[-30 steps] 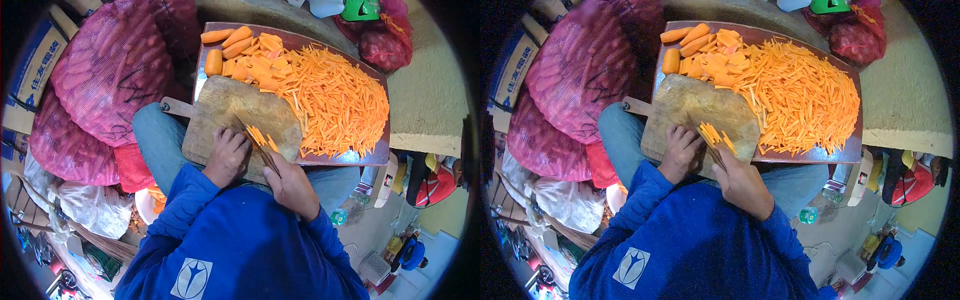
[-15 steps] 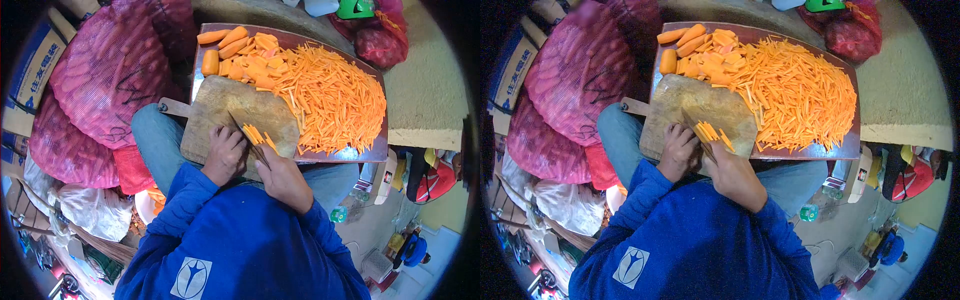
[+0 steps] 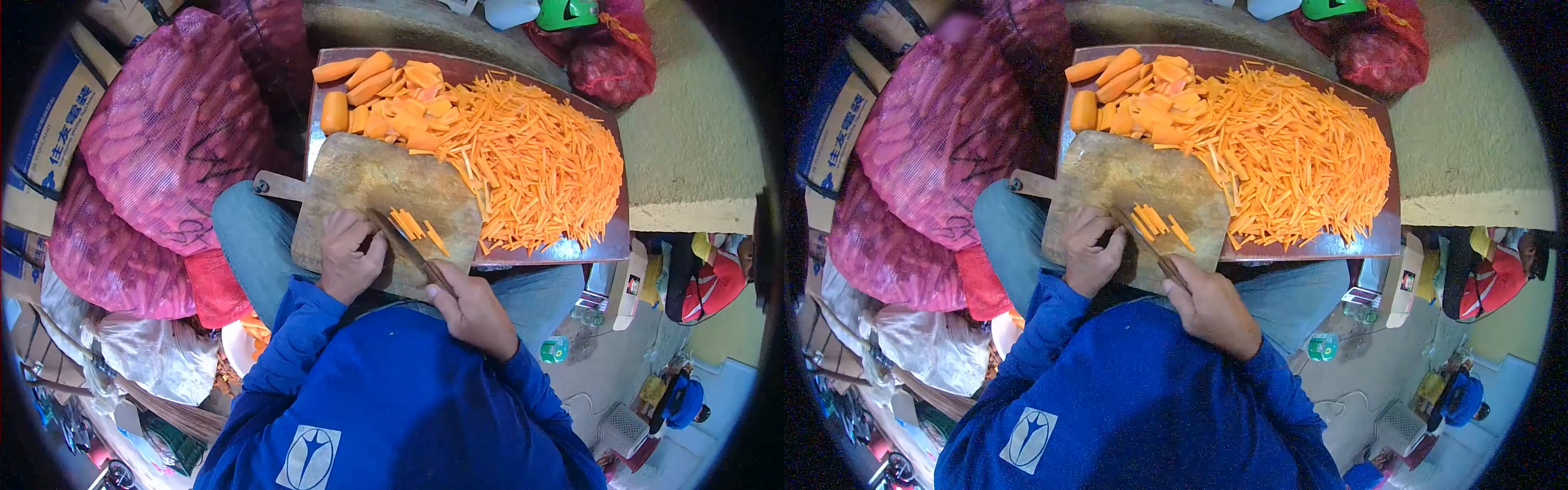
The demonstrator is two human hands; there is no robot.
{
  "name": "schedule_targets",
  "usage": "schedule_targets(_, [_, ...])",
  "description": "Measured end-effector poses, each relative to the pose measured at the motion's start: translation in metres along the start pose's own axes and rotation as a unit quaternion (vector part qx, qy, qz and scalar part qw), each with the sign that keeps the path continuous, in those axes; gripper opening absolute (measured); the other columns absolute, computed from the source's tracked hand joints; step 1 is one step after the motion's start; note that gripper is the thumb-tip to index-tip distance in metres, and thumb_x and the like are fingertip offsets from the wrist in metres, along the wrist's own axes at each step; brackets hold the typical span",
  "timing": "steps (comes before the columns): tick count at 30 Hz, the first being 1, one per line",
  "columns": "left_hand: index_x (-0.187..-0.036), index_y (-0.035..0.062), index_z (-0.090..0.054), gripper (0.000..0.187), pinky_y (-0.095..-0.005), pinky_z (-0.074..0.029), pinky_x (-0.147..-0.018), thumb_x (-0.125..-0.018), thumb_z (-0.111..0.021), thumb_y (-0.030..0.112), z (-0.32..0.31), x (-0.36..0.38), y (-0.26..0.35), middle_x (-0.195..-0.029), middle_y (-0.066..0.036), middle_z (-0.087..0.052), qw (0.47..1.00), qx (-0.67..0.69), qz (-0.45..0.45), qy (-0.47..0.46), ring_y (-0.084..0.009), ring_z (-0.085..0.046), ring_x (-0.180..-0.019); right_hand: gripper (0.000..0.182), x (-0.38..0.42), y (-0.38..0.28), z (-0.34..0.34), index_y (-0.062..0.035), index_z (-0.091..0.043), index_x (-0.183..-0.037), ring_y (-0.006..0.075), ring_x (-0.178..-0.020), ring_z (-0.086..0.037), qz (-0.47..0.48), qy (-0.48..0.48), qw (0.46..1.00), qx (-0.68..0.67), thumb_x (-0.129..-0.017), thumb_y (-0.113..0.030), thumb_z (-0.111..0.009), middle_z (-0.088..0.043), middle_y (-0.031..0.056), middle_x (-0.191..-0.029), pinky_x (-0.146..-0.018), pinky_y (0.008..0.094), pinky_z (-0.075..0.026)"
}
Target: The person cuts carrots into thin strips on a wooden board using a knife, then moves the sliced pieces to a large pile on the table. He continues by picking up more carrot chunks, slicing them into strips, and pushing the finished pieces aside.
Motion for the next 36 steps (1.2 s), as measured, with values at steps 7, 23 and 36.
schedule_targets(7, [-0.086, 0.0070, -0.072, 0.012, -0.0455, -0.042, -0.084, -0.078, -0.081, 0.003, -0.012, -0.001, 0.018, -0.087, -0.009, -0.061, 0.991, -0.092, -0.081, -0.049, -0.0319, -0.059, -0.087, 0.034, -0.007, 0.037, 0.082, 0.0002, -0.067, -0.134, 0.0465, -0.098, -0.077, 0.034, 0.139, 0.987, 0.074, -0.106, -0.019, -0.066, -0.075, 0.0288, -0.103, -0.084, 0.0469, -0.060])
schedule_targets(23, [-0.089, 0.0105, -0.079, 0.009, -0.0419, -0.042, -0.088, -0.084, -0.086, 0.012, -0.023, -0.040, 0.043, -0.089, -0.004, -0.068, 0.997, -0.023, -0.043, -0.062, -0.0271, -0.063, -0.090, 0.042, 0.006, 0.008, 0.074, -0.0021, -0.063, -0.134, 0.0451, -0.083, -0.074, 0.120, 0.157, 0.964, 0.180, -0.098, -0.021, -0.074, -0.072, 0.0281, -0.090, -0.071, 0.0530, -0.058])
schedule_targets(36, [-0.107, 0.0126, -0.081, 0.045, -0.0566, -0.034, -0.104, -0.077, -0.091, 0.045, -0.157, -0.120, 0.082, -0.118, -0.009, -0.066, 0.912, -0.182, -0.255, -0.265, -0.0319, -0.057, -0.121, 0.044, 0.009, -0.006, 0.077, -0.0053, -0.063, -0.134, 0.0314, -0.073, -0.072, 0.203, 0.192, 0.872, 0.402, -0.098, -0.027, -0.075, -0.068, 0.0104, -0.085, -0.061, 0.0454, -0.057])
Point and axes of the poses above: each hand's wrist, its own x-axis away from the middle knuckle, its own z-axis out of the back of the hand, y = z × x, the point moved 10 cm from there along -x, towards the middle knuckle
